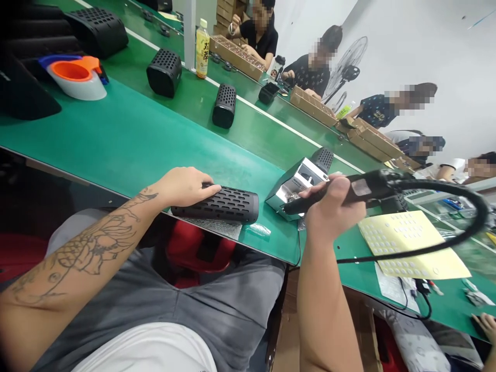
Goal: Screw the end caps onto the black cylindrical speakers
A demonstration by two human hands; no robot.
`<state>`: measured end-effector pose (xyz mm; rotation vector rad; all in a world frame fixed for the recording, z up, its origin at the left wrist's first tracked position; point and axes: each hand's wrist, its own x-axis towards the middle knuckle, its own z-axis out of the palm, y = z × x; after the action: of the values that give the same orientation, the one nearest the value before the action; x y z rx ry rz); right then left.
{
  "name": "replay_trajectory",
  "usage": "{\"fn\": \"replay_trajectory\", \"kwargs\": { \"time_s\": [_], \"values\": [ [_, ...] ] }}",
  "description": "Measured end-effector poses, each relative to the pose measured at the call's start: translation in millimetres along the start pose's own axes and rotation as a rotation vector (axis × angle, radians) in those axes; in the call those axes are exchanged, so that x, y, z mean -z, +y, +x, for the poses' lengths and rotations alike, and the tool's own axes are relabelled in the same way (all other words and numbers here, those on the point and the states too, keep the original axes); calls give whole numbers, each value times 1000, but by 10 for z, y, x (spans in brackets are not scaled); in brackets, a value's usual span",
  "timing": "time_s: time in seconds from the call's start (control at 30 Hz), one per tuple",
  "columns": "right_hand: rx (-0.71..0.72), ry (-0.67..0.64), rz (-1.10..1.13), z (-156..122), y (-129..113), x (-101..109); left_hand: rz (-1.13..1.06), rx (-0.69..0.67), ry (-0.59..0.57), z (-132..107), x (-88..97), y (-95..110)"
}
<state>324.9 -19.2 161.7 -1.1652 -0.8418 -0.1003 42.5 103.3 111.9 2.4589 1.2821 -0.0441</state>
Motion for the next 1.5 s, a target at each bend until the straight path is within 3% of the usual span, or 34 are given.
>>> {"fn": "replay_trajectory", "kwargs": {
  "time_s": [0.1,0.2,0.27,0.47,1.2,1.5],
  "values": [
    [-18,-82,186,-228,-351,-136,-4,-5,10,1,3,10],
    [-128,-286,375,-505,-580,-311,-10,-2,11,13,-6,-5],
    [-180,-387,440,-680,-630,-445,-14,-5,16,18,-16,-13],
    [-133,-454,399,-947,-508,-739,-35,-23,28,3,-14,-6],
    [-180,-660,501,-936,-387,-775,-92,-26,-2,23,25,-21],
    [-199,-676,515,-935,-394,-758,-70,-25,10,27,12,-22]
  ]
}}
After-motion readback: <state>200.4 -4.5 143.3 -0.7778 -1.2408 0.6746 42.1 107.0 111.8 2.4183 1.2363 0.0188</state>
